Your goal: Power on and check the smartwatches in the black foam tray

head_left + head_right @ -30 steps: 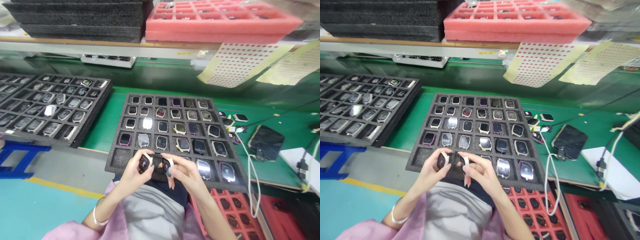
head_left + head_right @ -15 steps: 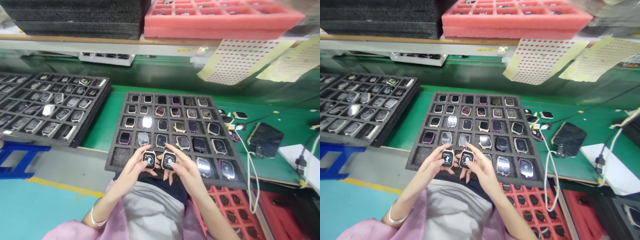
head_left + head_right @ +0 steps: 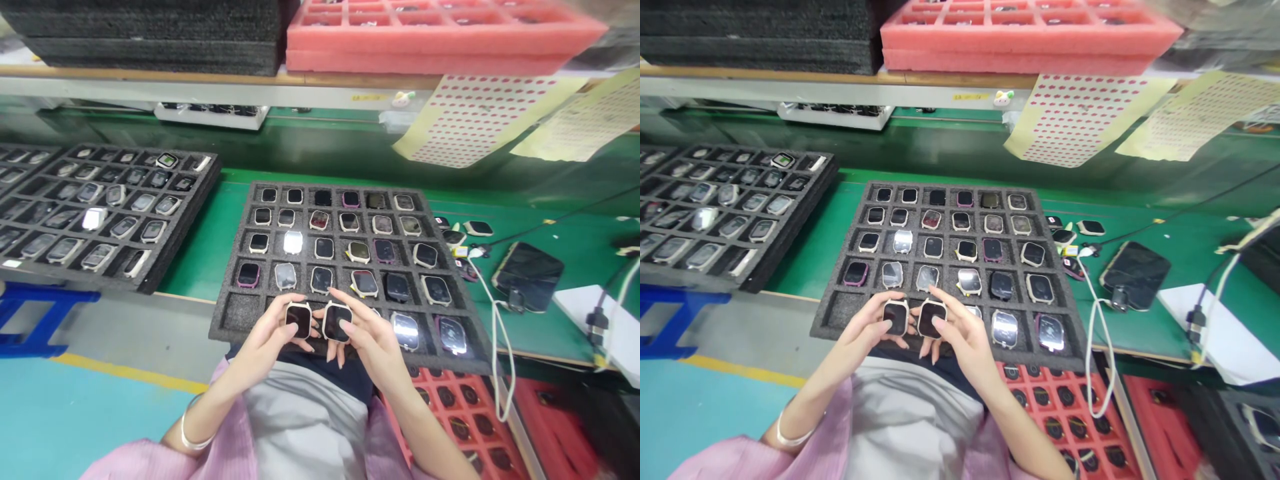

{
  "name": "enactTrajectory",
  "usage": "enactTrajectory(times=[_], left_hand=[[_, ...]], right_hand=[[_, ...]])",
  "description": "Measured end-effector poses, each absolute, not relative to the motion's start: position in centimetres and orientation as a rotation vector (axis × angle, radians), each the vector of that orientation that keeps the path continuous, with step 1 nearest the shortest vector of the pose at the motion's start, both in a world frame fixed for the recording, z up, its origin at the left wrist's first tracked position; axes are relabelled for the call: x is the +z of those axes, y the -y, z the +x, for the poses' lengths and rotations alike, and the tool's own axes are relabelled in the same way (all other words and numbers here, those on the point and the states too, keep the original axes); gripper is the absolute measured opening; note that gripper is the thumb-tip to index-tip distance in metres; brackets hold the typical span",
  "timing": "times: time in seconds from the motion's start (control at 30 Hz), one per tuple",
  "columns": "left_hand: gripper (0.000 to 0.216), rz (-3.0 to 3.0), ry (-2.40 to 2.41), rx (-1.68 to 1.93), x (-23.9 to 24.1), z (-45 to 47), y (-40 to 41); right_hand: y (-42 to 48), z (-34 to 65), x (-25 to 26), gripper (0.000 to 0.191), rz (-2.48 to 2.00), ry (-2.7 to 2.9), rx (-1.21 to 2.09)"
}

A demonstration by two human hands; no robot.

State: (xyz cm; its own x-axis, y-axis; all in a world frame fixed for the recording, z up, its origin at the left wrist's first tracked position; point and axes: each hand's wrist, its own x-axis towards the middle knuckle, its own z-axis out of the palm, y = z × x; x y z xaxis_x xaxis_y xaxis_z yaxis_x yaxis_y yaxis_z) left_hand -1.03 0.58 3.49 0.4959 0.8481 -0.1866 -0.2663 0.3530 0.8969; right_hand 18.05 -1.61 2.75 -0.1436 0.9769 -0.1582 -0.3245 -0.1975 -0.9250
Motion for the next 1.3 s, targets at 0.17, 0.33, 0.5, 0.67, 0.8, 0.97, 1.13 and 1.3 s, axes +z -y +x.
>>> enactTrajectory(times=[0.17,0.33,0.5,0.67,0.8,0.97,1.13,1.3], left_hand=[[0.039,1.007,-0.812,0.846,3.2,-0.7,-0.5],[0.034,1.112,-0.967,0.872,3.5,-0.2,-0.3],[0.025,1.186,-0.975,0.843,3.7,0.3,-0.3],[0.028,1.178,-0.938,0.867,3.4,0.6,-0.5],[0.035,1.211,-0.931,0.883,3.0,0.6,-0.5],[0.032,1.222,-0.93,0.853,2.8,0.4,-0.3],[0.031,1.261,-0.94,0.825,3.0,0.3,-0.3],[0.033,1.268,-0.941,0.845,3.0,0.4,-0.4]], right_hand=[[1.6,18.4,2.8,0.051,-0.969,1.037,1.579],[1.4,19.0,3.3,0.044,-0.855,1.119,1.659],[1.0,18.6,3.3,0.032,-0.862,1.126,1.584],[1.0,18.6,2.8,0.041,-0.878,1.099,1.623],[1.2,18.9,2.3,0.042,-0.881,1.1,1.65],[1.1,18.9,2.2,0.039,-0.873,1.092,1.647],[1.2,18.7,2.4,0.037,-0.882,1.095,1.648],[1.2,18.8,2.4,0.037,-0.858,1.105,1.651]])
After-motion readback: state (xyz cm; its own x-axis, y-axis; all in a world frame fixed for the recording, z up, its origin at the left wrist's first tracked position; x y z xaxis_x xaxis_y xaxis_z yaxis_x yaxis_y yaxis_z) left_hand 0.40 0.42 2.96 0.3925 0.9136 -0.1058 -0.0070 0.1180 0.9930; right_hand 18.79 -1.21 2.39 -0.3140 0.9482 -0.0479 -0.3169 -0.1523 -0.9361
